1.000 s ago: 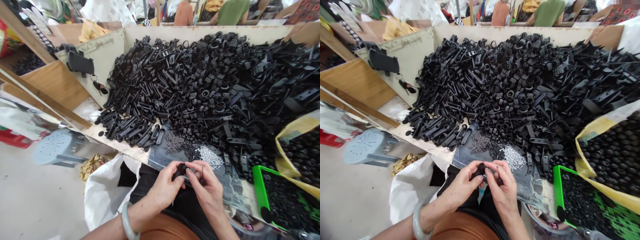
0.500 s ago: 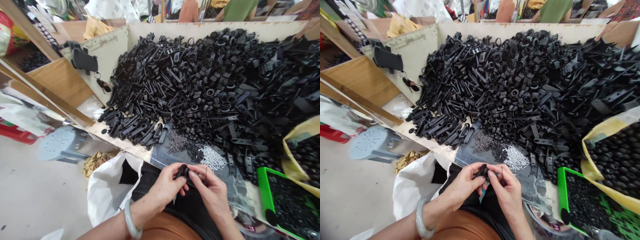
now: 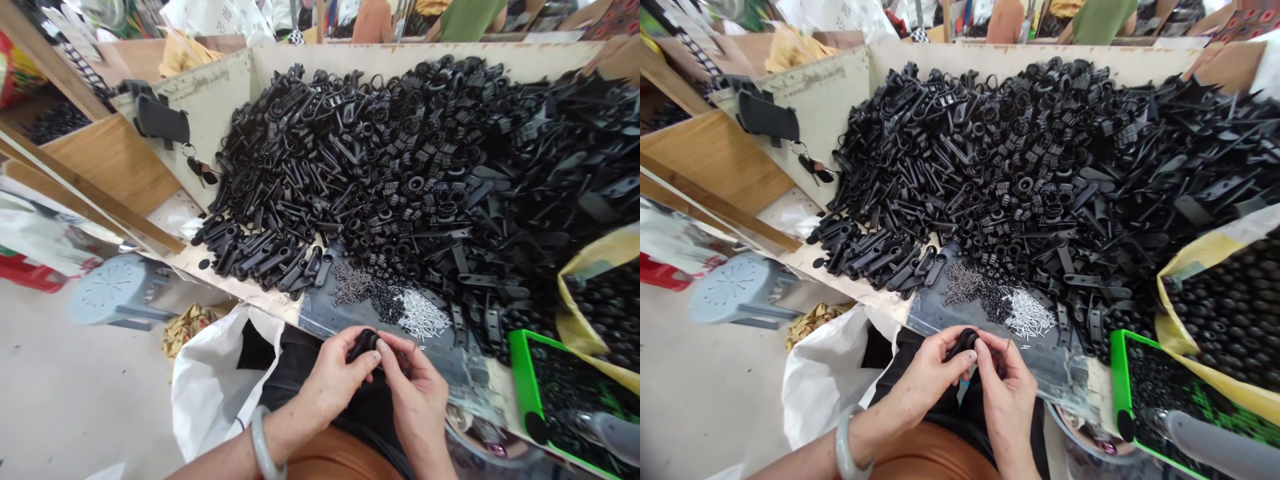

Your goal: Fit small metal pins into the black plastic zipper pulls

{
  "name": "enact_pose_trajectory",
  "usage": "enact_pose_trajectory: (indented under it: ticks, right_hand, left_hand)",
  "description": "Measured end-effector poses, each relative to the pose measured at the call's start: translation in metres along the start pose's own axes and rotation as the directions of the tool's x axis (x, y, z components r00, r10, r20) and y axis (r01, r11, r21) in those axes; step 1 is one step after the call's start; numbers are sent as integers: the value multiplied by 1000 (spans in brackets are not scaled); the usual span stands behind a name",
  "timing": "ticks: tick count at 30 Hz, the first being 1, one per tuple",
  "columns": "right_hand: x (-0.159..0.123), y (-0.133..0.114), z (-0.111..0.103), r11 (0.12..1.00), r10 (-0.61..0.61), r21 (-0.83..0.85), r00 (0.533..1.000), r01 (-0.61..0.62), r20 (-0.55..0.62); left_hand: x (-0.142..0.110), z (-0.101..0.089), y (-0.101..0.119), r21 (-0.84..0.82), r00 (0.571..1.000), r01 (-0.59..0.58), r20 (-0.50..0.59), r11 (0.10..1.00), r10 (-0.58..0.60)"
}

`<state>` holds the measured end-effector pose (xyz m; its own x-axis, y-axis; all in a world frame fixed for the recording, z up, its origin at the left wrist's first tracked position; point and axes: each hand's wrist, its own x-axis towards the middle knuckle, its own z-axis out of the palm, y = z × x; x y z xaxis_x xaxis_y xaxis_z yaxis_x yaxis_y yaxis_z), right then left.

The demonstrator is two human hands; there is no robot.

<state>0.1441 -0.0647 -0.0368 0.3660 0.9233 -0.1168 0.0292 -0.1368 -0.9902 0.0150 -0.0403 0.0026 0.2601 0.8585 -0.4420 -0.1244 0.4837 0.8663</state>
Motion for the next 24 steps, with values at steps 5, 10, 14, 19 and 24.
enact_pose_trajectory:
  ticks: [5, 10, 14, 19, 24]
  right_hand:
    - [-3, -4, -1, 998, -25, -63, 1000, 24, -12]
    - [-7, -6, -3, 990, -94, -106, 995, 89, -43]
    - [-9, -2, -2, 985, -144, -98, 988, 139, -51]
    - [-11, 5, 0, 965, -227, -140, 973, 221, -31]
    - [-13, 5, -4, 929, -320, -195, 947, 314, -4]
  left_hand:
    - [0, -3, -2, 158, 999, -35, 2, 987, 36]
    - [-2, -5, 0, 258, 995, -103, 10, 961, 104]
    - [0, -4, 0, 240, 996, -84, 11, 967, 83]
    - [-3, -2, -4, 316, 994, -105, 12, 943, 106]
    - [-8, -1, -4, 410, 977, -204, 33, 889, 209]
